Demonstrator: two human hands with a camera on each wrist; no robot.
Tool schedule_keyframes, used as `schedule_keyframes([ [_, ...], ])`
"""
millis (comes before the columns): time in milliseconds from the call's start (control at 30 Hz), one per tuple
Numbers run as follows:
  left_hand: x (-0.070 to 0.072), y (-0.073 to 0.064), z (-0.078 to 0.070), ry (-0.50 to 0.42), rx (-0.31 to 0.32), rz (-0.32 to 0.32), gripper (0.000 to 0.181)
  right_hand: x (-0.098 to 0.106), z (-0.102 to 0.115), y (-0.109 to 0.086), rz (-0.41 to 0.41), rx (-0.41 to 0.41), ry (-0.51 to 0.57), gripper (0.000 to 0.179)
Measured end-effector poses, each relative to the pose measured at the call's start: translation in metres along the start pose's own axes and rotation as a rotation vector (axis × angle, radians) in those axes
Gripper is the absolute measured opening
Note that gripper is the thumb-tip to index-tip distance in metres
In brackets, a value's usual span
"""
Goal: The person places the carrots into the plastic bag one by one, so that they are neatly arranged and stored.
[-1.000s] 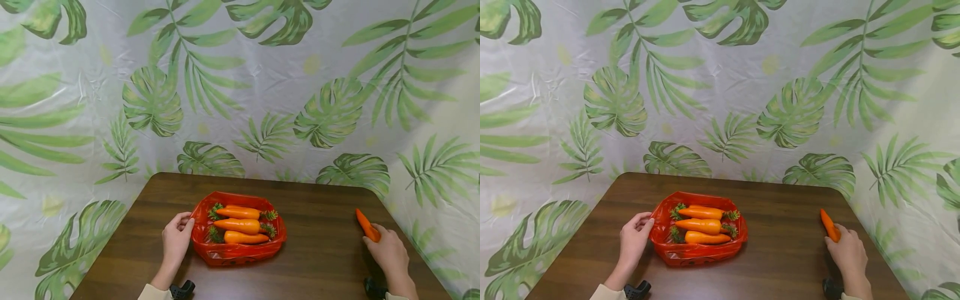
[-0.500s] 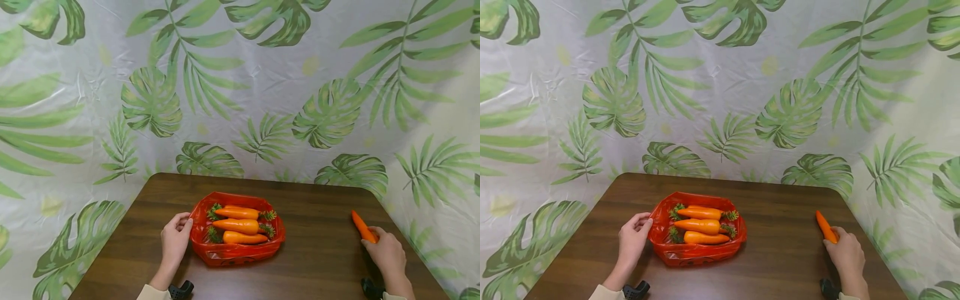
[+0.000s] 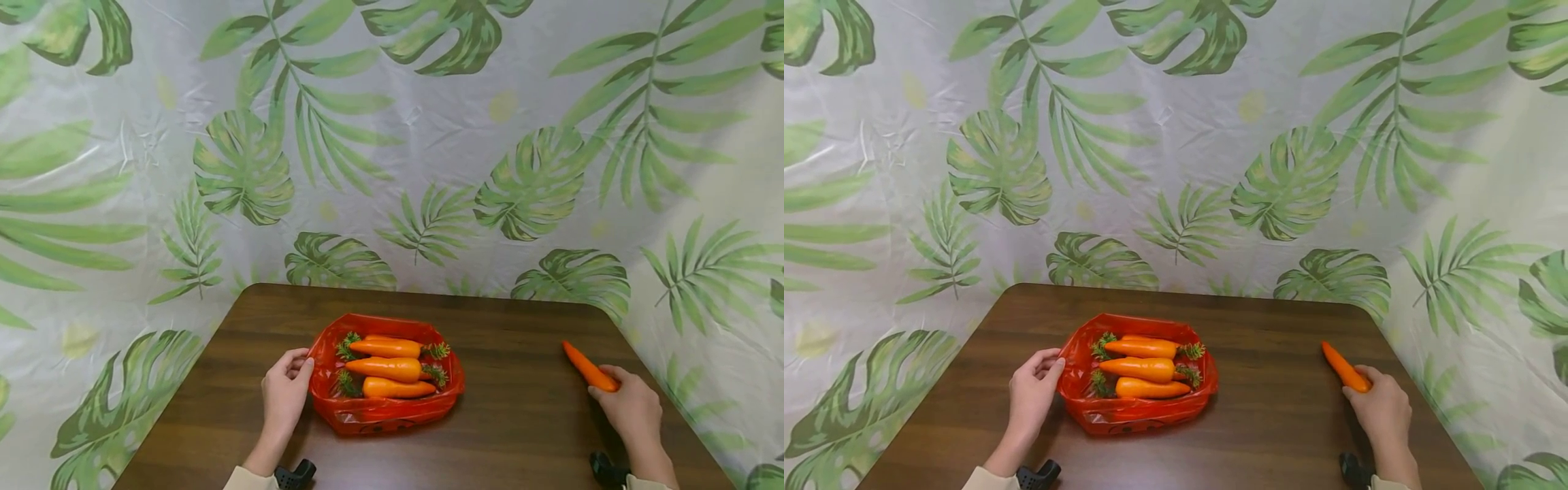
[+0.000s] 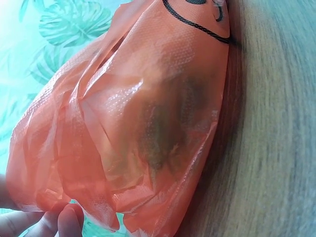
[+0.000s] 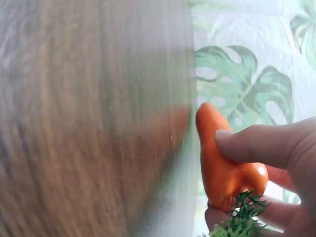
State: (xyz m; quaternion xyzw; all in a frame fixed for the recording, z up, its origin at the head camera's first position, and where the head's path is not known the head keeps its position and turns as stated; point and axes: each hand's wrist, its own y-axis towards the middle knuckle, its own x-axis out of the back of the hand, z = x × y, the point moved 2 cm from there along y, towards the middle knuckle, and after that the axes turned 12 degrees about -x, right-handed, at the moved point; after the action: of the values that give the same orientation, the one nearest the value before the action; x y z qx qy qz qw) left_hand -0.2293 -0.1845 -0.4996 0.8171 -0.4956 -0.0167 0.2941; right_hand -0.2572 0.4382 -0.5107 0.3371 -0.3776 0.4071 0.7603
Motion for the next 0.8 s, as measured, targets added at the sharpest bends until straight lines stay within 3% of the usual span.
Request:
schedule_keyframes([
  [267,0.000,0.000,0.001,0.010,-0.008,-0.011,0.013,0.001,0.006,-0.004,-0.053,0.050,0.052,0.048],
  [800,0.001,0.000,0.002,0.007,-0.017,-0.014,0.013,0.004,0.024,-0.011,-0.023,0.050,0.169,0.052],
])
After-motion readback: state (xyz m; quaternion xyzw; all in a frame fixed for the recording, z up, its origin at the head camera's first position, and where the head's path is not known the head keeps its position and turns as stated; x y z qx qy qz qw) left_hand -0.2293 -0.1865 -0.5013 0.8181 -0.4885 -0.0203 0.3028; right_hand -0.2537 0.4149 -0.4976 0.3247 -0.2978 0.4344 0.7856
